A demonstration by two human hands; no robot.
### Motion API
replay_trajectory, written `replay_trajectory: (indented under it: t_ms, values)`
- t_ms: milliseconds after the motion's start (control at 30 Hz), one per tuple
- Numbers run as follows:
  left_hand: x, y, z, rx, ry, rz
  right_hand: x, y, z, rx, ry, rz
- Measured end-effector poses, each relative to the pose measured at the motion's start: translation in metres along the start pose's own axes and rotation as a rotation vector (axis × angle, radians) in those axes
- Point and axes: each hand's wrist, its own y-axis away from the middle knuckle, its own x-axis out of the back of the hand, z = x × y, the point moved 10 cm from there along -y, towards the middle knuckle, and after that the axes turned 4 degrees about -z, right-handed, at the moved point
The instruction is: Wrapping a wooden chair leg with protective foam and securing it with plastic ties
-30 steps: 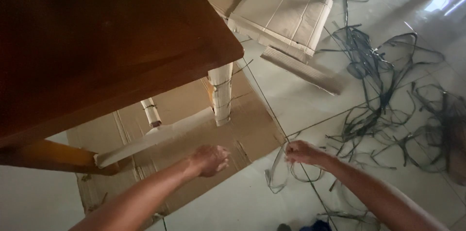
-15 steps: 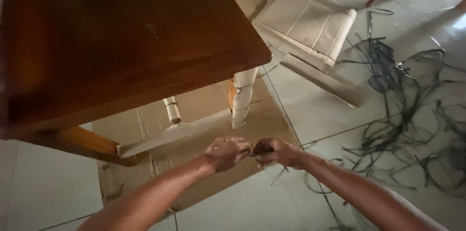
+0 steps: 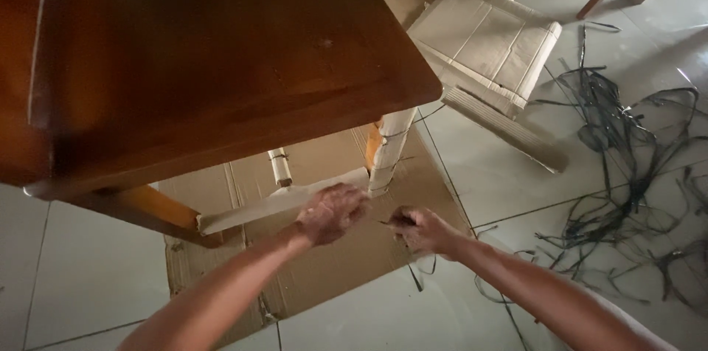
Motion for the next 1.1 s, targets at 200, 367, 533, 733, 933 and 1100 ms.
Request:
replay_trajectory:
  t_ms: [200, 367, 533, 733, 933, 1100]
  values:
    - [-0.128, -0.009, -0.024, -0.028, 0.249, -0.256, -0.005, 0.002, -0.026, -0.039, 0.271, 0.071]
    - [-0.092, 0.013, -0.030, 0.163, 0.330, -0.253, 0.004, -0.001, -0.015, 0.018, 0.173, 0.105]
    - [-0.070, 0.009, -0.070, 0.253, 0.258, -0.173, 0.013, -0.003, 0.009, 0.083, 0.159, 0.149]
    - [-0.058, 0.015, -0.046, 0.215, 0.331, -0.290, -0.012, -0.013, 0.035, -0.065, -0.112, -0.062]
    - [-0.069, 0.009, -0.052, 0.120, 0.185, -0.304, -0.034, -0.001, -0.036, 0.028, 0.316, 0.015]
    - [-0.126, 0.013, -0.095, 0.001, -0.545, 0.722, -0.014, -0.047, 0.026, -0.107, 0.260, 0.063]
